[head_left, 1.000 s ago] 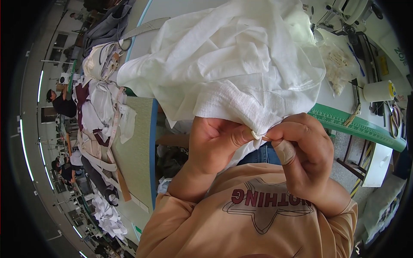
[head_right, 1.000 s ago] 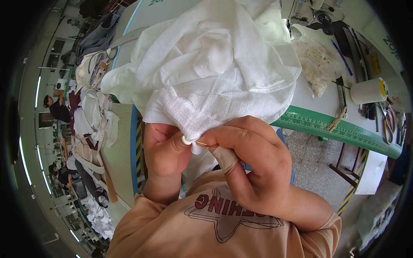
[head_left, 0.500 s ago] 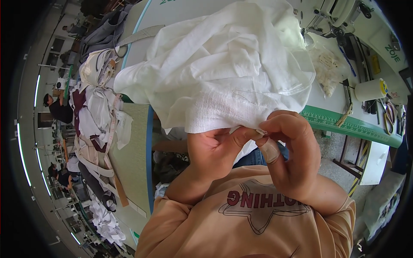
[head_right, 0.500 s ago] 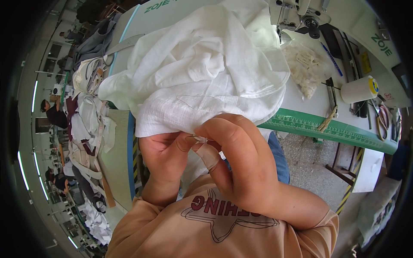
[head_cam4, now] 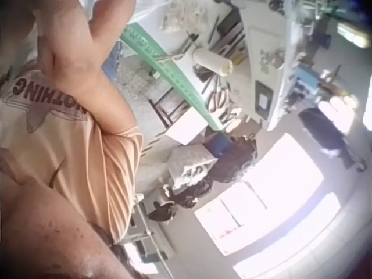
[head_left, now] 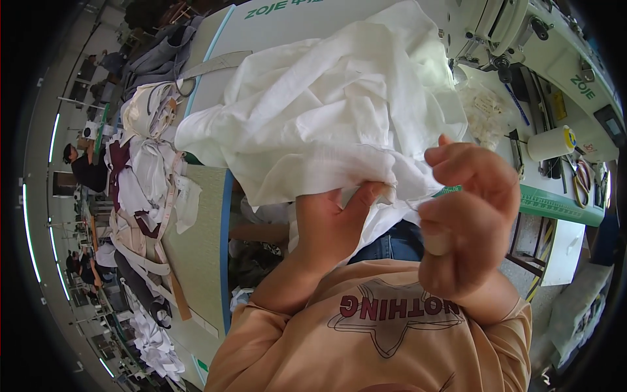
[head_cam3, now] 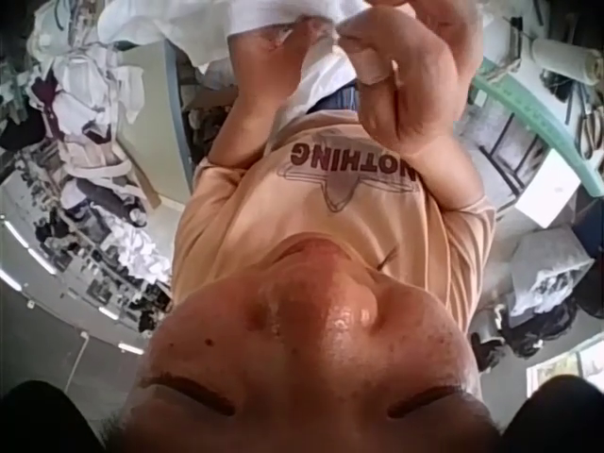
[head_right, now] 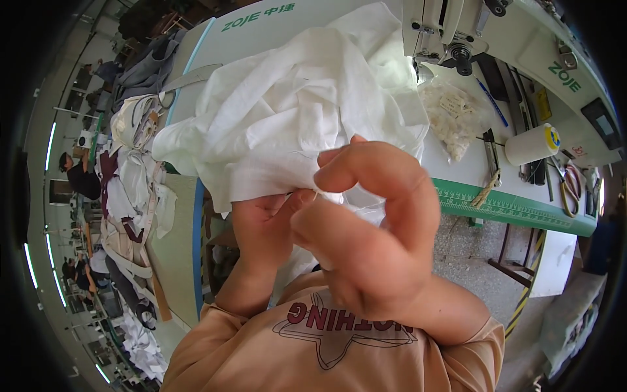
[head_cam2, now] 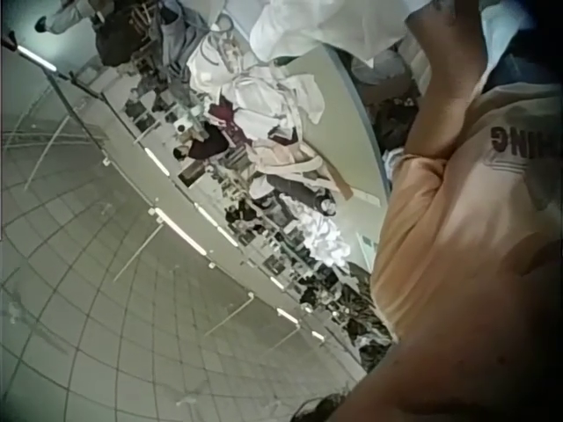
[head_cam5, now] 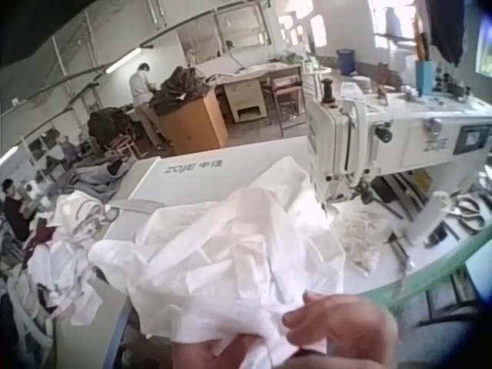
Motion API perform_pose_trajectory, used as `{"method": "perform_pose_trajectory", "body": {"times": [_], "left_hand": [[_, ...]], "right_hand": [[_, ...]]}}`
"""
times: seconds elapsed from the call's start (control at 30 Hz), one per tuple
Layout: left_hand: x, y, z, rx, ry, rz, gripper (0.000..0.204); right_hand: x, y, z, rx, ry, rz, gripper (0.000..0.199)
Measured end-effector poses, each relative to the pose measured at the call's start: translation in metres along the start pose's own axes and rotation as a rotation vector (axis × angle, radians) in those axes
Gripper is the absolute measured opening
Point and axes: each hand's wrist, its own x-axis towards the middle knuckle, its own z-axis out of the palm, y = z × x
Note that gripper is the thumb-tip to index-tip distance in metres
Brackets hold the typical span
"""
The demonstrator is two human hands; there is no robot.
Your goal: Trim excess threads from the white fabric garment using small nippers.
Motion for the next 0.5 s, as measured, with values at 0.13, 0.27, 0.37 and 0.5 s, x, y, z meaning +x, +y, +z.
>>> {"method": "perform_pose_trajectory", "body": {"times": [0.13, 0.27, 0.37, 0.5], "left_hand": [[0.004, -0.007, -0.017, -0.222, 0.023, -0.060, 0.023], [0.007, -0.004, -0.017, -0.334, 0.031, -0.037, 0.022], [0.006, 0.001, -0.016, -0.384, 0.043, -0.073, 0.023], [0.002, 0.003, -0.018, -0.414, 0.048, -0.100, 0.024]], "right_hand": [[0.001, -0.008, -0.003, 0.712, 0.181, 0.391, 0.009], [-0.018, -0.027, -0.016, 1.171, -0.160, 0.918, 0.009], [-0.022, -0.027, -0.015, 1.392, -0.352, 1.182, 0.009], [-0.022, -0.004, 0.004, 0.339, -0.219, 0.484, 0.021]]}}
